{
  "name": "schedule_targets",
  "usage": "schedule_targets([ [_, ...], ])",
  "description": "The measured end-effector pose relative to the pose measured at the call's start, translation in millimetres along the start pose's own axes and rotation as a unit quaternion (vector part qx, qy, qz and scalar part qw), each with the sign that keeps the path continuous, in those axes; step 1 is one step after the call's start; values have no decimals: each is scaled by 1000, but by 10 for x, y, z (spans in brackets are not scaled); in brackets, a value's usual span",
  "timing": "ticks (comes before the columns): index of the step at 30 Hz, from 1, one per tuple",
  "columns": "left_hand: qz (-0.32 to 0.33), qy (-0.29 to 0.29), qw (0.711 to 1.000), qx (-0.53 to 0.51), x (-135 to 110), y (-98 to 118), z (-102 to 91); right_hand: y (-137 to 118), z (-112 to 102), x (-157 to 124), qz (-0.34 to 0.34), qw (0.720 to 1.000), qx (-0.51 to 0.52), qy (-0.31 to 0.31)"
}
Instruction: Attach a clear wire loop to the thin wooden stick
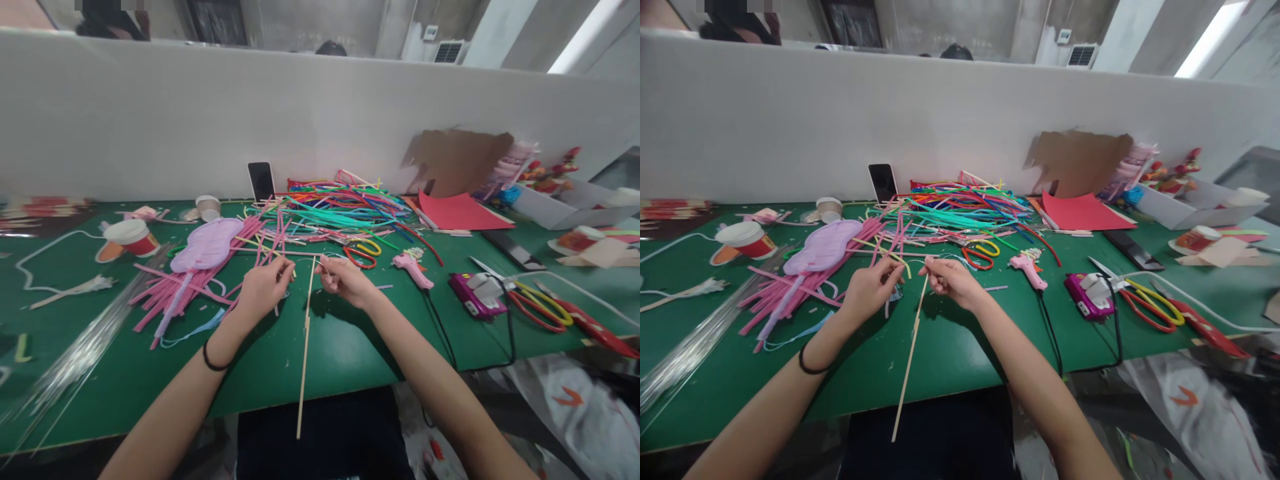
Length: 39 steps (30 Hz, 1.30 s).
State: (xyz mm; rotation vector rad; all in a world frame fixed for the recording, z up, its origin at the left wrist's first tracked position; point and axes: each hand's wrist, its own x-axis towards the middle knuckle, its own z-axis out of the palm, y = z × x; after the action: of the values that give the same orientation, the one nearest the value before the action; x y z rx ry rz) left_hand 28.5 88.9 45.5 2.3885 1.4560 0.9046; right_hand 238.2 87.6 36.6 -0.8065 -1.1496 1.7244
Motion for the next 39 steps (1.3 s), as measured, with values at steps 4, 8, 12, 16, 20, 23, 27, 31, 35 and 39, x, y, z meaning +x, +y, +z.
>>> schedule_targets([
  [4,-16,5,1000,-18,-2,6,-12,6,32,-29,25,998,52,-20],
  [8,-29,12,999,-39,0,-2,-8,45,48,-25,19,998,54,-21],
  [12,-36,27,998,-44,5,-11,2,68,59,-19,15,998,61,-18],
  [16,-37,31,997,-54,14,-16,-1,48,52,-18,2,998,63,-3],
  [20,-39,26,998,-45,28,-38,-1,3,-17,6,-47,992,89,71],
  [23,-31,19,998,-43,29,-72,23,-22,-70,16,-65,988,95,102],
  [27,-18,18,998,-50,25,-102,59,-38,-62,-2,-50,992,74,91],
  [31,-28,17,994,-107,31,-83,53,-65,-50,1,-35,990,99,95],
  [35,-54,5,980,-190,33,-25,31,-53,-68,29,-50,983,105,142],
  [39,-63,-45,966,-245,22,57,21,14,-19,34,-89,984,-16,151],
])
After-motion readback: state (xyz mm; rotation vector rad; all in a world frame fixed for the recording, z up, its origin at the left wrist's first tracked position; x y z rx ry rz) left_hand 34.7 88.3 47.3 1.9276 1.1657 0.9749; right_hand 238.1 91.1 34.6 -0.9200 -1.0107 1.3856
